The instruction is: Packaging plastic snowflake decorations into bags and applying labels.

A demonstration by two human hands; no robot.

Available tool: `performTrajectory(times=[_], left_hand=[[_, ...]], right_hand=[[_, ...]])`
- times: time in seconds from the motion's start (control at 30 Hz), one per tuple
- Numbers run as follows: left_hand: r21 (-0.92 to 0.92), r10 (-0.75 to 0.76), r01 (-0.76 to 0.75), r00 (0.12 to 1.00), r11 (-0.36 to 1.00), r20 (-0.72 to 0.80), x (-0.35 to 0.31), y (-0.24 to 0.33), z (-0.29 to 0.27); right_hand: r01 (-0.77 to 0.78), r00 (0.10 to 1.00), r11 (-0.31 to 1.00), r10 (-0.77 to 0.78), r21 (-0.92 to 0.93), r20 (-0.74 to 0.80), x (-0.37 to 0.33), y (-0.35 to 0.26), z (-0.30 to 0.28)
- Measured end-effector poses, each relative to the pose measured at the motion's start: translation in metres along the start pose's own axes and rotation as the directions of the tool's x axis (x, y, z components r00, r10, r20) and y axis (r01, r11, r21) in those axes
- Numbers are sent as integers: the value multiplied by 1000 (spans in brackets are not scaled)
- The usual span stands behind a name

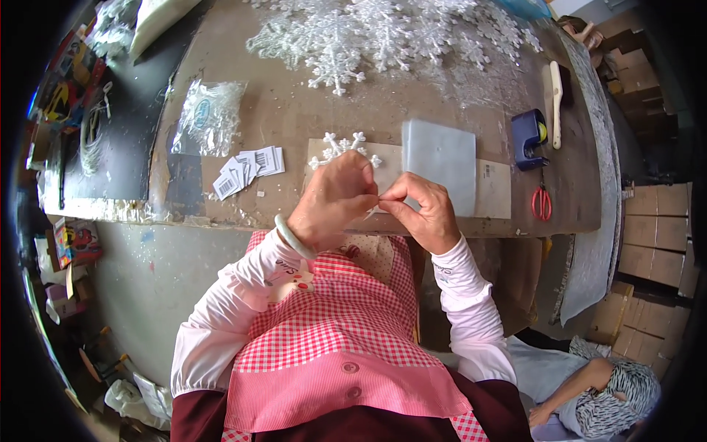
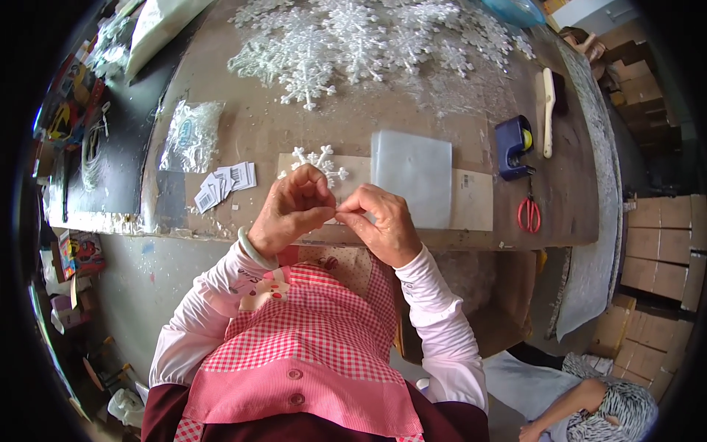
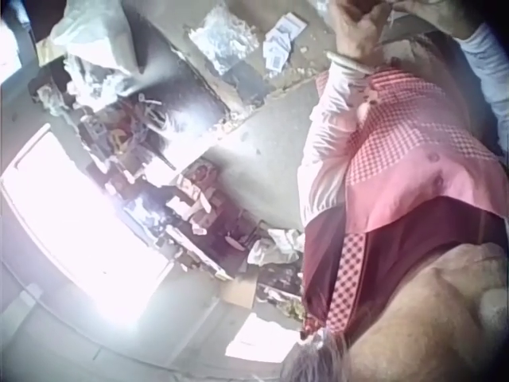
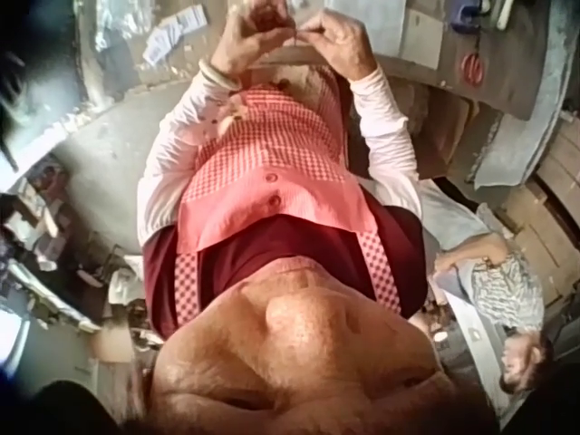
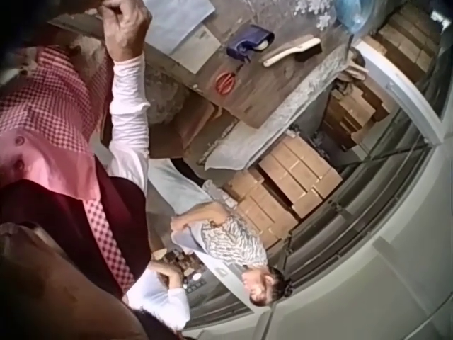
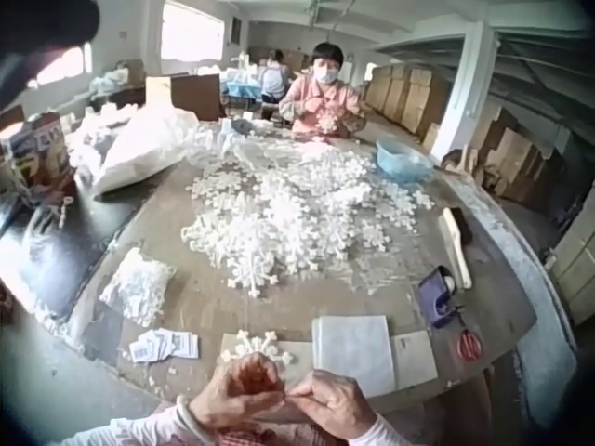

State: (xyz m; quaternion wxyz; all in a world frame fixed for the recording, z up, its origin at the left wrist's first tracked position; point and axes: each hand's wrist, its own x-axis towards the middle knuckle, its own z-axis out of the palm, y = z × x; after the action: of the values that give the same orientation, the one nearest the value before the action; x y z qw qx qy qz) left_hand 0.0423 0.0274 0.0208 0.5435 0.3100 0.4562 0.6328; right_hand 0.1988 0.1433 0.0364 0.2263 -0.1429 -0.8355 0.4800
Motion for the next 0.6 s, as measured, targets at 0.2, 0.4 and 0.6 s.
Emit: performTrajectory(times=[0.2, 0.4, 0.6], left_hand=[[40, 22, -21, 1000, 999, -19, 2, 1, -5], [158, 80, -66, 993, 985, -85, 2, 2, -1], [280, 194, -174, 980, 944, -45, 6, -16, 8]], right_hand=[[-35, 993, 989, 17, -144, -119, -6, 14, -18], [-196, 980, 793, 145, -576, -134, -33, 57, -67], [-155, 983, 807, 68, -569, -172, -38, 76, -61]])
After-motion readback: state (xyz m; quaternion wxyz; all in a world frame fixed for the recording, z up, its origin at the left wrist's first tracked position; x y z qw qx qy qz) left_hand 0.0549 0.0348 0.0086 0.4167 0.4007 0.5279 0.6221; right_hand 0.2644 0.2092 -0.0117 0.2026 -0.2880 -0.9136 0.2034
